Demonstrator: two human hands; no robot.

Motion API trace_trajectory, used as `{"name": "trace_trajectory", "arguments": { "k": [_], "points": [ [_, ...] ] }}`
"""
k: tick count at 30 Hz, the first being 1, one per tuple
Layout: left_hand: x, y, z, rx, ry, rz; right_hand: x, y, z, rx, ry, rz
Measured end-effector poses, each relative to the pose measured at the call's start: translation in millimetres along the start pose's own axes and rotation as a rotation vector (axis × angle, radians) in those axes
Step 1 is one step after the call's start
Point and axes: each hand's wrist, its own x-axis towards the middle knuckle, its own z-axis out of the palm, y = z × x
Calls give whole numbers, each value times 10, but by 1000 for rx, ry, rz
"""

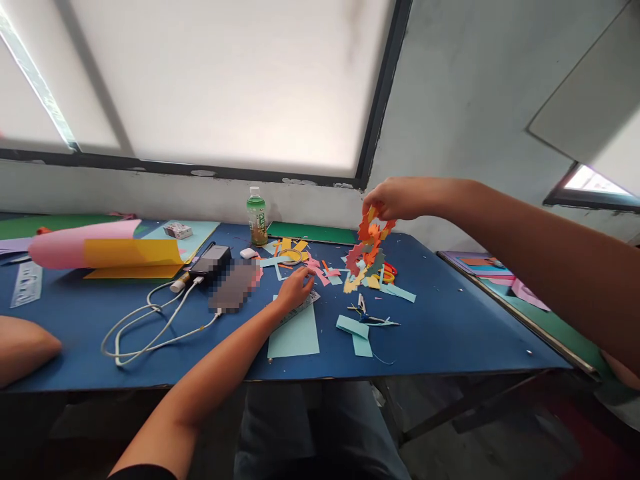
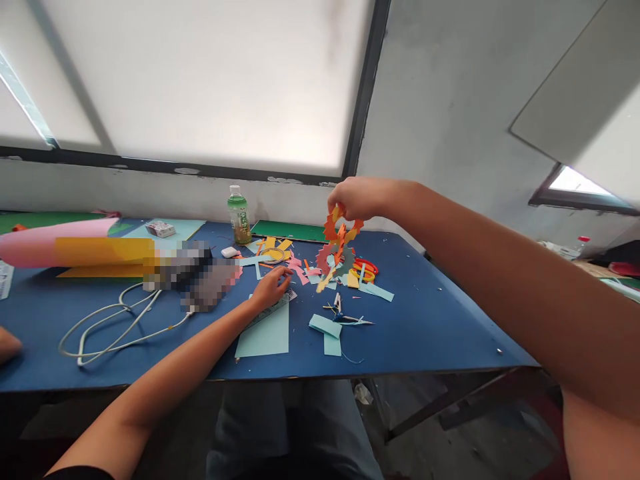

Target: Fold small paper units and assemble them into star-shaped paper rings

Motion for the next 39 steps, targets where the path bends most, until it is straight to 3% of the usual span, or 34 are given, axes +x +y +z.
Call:
{"name": "trace_trajectory", "arguments": {
  "k": [8,18,27,39],
  "points": [
    [2,-11,-7,2,-15,-13,55,-189,-9,134,32,-121],
    [14,1,3,-38,-31,-35,-104,95,303,49,-81,-7],
    [12,-19,45,-198,-17,-132,239,-56,467,45,-62,-36],
    [208,-246,-10,-701,358,-505,1102,-332,650,384,79,-22]
  ]
}}
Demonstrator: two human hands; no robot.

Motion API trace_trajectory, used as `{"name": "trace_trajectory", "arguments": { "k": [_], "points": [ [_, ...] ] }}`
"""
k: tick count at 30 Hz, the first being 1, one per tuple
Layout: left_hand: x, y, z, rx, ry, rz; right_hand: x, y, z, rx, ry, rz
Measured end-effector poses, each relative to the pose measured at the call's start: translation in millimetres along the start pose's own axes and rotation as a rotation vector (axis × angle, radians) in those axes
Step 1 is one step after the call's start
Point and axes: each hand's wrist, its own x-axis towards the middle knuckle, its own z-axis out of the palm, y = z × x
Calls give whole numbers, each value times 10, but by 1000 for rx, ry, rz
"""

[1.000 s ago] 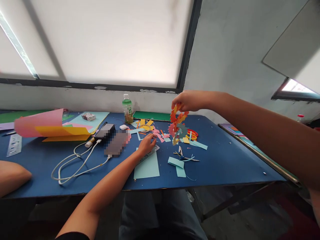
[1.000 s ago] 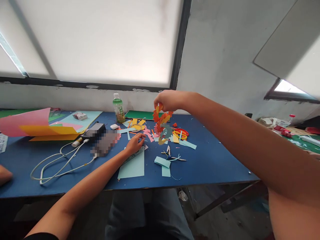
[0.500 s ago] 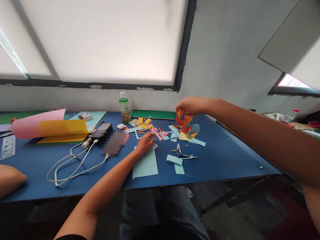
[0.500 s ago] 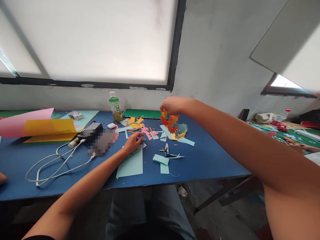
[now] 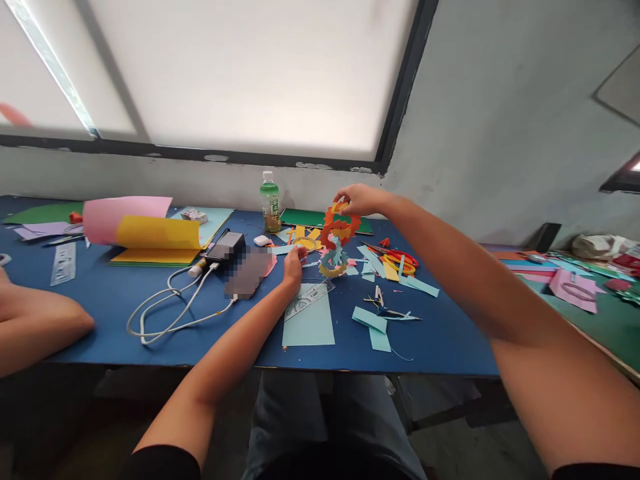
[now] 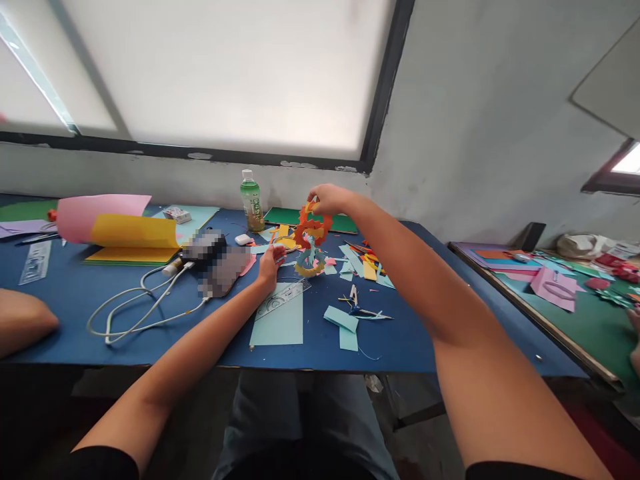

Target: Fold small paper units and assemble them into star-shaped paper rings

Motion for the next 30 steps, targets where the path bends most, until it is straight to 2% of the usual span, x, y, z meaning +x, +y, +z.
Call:
{"name": "trace_trajectory", "arguments": {
  "k": [5,16,25,30],
  "points": [
    [-28,23,2,-100,37,-50,220,183,210,209,26,102],
    [-15,-14,0,-214,42,-59,453,951,916,497,26,353],
    [23,-77,8,-225,76,-47,485,1497,1383,488,69,485],
    [18,-72,0,-170,85,-25,417,1699,1466,401,158,524]
  ]
}}
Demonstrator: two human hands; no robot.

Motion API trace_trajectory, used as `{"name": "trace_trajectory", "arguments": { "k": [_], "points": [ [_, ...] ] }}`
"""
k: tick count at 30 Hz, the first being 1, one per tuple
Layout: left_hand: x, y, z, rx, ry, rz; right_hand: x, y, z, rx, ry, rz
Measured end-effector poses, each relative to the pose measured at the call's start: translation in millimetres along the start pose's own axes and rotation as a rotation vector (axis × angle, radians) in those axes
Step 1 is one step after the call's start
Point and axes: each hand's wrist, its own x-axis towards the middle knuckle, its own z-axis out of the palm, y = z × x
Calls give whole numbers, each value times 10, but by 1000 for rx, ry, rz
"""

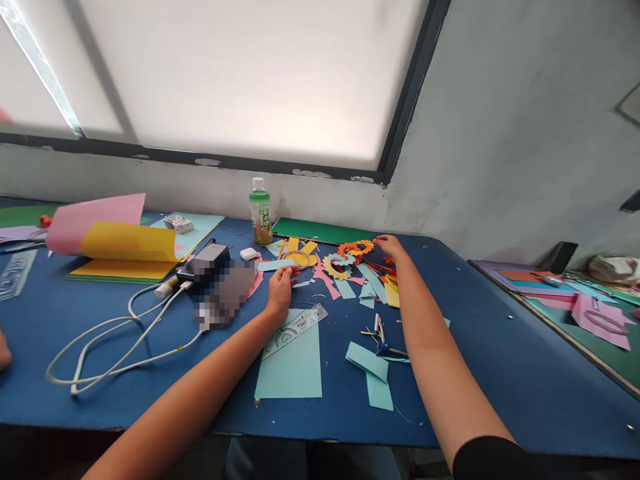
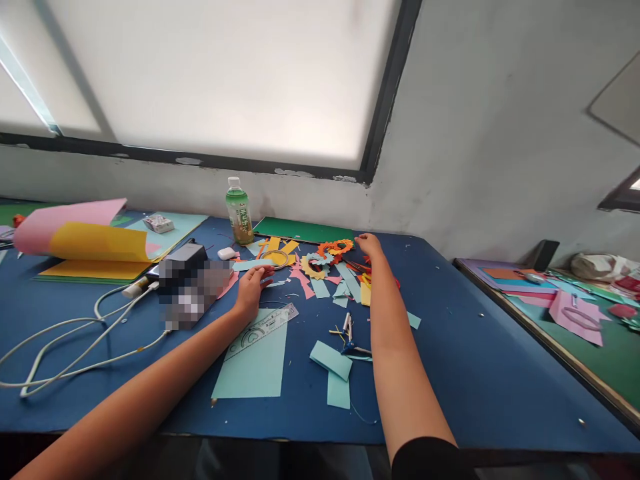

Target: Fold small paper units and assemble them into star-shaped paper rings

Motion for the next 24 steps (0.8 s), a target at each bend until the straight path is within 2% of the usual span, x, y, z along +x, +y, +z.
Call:
{"name": "trace_trajectory", "arguments": {
  "k": [8,13,18,21,24],
  "points": [
    [-25,53,22,146,-17,46,-93,252,-337,-177,269,-55],
    [-25,55,48,285,-28,92,-316,517,-433,-285,361,-118],
    [-34,55,54,478,-42,141,-661,972,-400,-355,401,-77],
    [-59,84,60,604,-51,175,-884,1234,-298,-377,416,-17],
    [-93,119,81,736,-65,212,-1049,1382,-181,-385,432,25]
  ]
}}
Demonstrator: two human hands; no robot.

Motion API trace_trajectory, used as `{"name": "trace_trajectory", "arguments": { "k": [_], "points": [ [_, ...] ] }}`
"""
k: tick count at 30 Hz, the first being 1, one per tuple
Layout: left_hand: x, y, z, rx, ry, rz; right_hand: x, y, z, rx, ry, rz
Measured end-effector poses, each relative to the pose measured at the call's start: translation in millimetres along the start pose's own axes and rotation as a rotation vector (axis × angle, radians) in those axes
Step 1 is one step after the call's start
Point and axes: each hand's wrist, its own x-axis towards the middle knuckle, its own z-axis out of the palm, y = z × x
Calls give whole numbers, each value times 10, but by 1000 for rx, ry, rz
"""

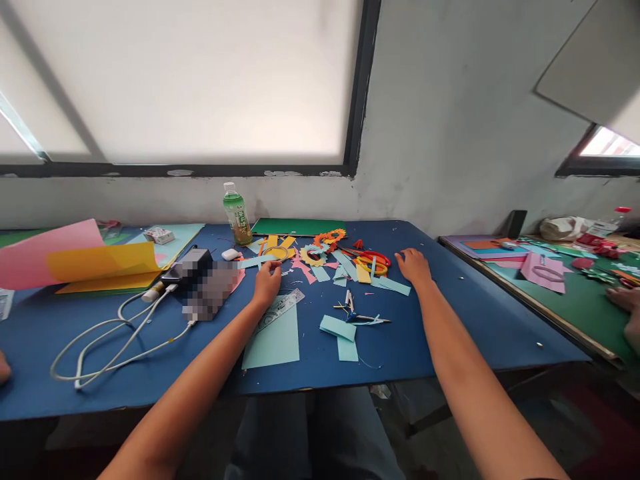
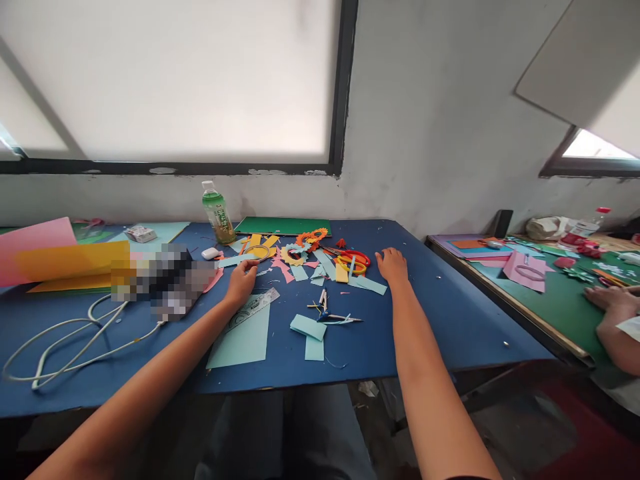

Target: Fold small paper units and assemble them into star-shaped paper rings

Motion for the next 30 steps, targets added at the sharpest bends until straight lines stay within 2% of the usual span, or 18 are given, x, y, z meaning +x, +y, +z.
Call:
{"name": "trace_trajectory", "arguments": {
  "k": [9,16,21,30],
  "points": [
    [-88,135,90,412,-73,141,-172,-83,-23,11,78,-36],
    [-114,142,168,592,-104,131,-199,-80,-47,0,103,34],
    [-91,133,189,641,-150,105,-181,-66,-15,1,23,105],
    [-87,126,184,641,-179,70,-106,-6,45,38,-231,220]
  ]
}}
